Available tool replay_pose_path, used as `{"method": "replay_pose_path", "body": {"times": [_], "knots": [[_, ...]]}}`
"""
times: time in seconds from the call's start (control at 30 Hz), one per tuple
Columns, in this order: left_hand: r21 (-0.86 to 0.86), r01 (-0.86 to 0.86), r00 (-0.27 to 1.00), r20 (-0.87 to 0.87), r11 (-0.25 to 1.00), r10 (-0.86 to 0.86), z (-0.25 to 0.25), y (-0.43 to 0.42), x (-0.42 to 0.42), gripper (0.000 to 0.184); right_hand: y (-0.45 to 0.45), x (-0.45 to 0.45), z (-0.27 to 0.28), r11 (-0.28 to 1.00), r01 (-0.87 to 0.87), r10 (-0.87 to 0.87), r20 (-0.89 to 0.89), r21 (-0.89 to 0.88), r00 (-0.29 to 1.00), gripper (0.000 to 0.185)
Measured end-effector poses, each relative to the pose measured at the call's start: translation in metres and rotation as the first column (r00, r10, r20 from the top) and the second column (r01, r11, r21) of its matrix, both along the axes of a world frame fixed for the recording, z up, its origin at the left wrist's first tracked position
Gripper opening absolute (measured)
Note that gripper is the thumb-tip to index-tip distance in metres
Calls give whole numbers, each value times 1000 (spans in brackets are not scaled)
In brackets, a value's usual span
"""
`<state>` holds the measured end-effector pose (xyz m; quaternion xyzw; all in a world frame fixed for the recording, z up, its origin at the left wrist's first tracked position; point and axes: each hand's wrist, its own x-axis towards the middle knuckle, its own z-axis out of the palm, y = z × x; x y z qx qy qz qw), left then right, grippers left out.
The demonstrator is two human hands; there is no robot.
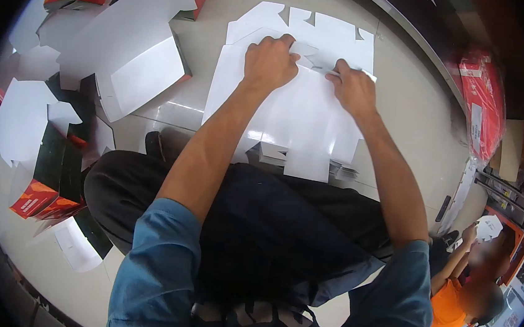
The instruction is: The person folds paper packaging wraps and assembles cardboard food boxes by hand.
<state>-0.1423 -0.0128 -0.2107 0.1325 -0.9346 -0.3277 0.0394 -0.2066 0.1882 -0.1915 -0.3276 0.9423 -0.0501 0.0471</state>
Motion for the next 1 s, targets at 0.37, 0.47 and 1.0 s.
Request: {"method": "replay_pose_path", "body": {"times": [0.37, 0.47, 1.0], "knots": [[-46, -79, 992, -98, 996, 74, 3, 9, 4, 33, 4, 83, -18, 998, -31, 27, -73, -60, 997, 71], [173, -32, 978, -197, 984, 66, 18, 34, 2, 33, 4, 82, -20, 1000, -2, 3, 59, -12, 998, 84], [-181, 543, 817, -113, 820, -566, 4, 72, 33, 81, 74, -24, 8, 977, -2, 43, 184, -215, 982, 66]]}}
